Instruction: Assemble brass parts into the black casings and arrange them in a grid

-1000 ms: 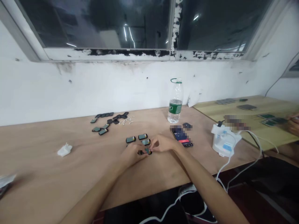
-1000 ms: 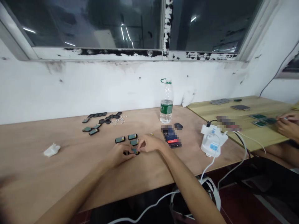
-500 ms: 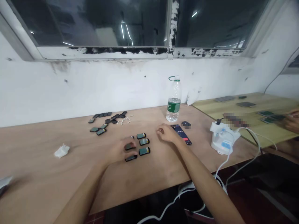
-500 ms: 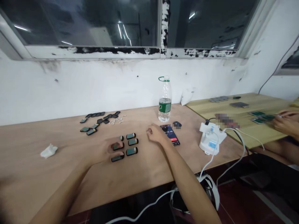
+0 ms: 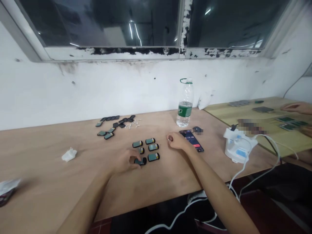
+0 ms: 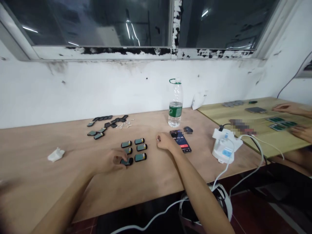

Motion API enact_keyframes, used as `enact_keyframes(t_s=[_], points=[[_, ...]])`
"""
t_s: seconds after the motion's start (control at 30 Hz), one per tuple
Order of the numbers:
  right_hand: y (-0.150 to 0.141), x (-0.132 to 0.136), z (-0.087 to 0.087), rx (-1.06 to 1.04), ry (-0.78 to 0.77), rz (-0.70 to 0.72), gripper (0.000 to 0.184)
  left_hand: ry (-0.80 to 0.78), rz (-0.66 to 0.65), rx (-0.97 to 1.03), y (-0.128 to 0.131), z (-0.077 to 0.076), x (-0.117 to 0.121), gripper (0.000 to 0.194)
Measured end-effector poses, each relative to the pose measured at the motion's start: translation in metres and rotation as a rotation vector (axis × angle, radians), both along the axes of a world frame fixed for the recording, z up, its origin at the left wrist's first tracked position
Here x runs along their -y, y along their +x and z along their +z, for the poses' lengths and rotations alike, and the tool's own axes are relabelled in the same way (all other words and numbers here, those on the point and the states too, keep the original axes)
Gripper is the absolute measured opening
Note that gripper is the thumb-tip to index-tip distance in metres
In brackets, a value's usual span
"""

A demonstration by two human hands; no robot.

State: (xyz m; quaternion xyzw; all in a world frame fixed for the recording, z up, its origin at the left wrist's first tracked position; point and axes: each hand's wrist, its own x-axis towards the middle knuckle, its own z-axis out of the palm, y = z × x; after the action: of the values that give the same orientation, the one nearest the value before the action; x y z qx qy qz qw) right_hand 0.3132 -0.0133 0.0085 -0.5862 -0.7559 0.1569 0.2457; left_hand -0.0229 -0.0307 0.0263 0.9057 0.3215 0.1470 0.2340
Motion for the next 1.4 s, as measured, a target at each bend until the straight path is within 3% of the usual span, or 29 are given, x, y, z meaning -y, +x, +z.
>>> enact_keyframes(t_s=[0.13,0.27,0.33,0.43,0.67,0.8,0.9,0.97,1.13,1.27,1.4], points=[[-0.01,0.004,0.004,-0.192,0.056,0.117,0.014,0.118,0.024,0.016,0.001,-0.008,0.001,0.02],[-0.042,0.015,0.004,-0.538,0.037,0.338,0.016,0.22,0.049,0.085,0.007,-0.014,0.0,0.014],[-0.059,0.021,0.001,-0.605,0.007,0.4,0.018,0.267,0.046,0.124,0.011,-0.015,0.001,0.011],[-0.076,0.028,-0.003,-0.627,-0.016,0.444,0.018,0.343,0.047,0.163,0.016,-0.016,0.003,0.008],[-0.086,0.031,-0.008,-0.618,0.081,0.382,0.016,0.484,0.068,0.205,0.021,-0.011,0.008,0.004],[-0.086,0.028,-0.014,-0.596,0.168,0.485,0.014,0.538,0.047,0.239,0.02,-0.007,0.008,0.009],[-0.084,0.027,-0.02,-0.599,0.126,0.559,0.031,0.562,0.053,0.247,0.019,-0.006,0.007,0.013],[-0.082,0.027,-0.021,-0.563,0.132,0.563,0.035,0.564,0.048,0.249,0.019,-0.006,0.007,0.012],[-0.08,0.026,-0.018,-0.389,0.284,0.581,0.02,0.573,0.045,0.268,0.022,-0.005,0.007,0.009],[-0.076,0.028,-0.009,-0.315,0.367,0.582,0.029,0.505,0.073,0.263,0.018,-0.005,0.006,0.013],[-0.049,0.022,0.011,-0.43,0.51,0.296,0.026,0.314,0.096,0.179,0.003,-0.014,0.0,0.013]])
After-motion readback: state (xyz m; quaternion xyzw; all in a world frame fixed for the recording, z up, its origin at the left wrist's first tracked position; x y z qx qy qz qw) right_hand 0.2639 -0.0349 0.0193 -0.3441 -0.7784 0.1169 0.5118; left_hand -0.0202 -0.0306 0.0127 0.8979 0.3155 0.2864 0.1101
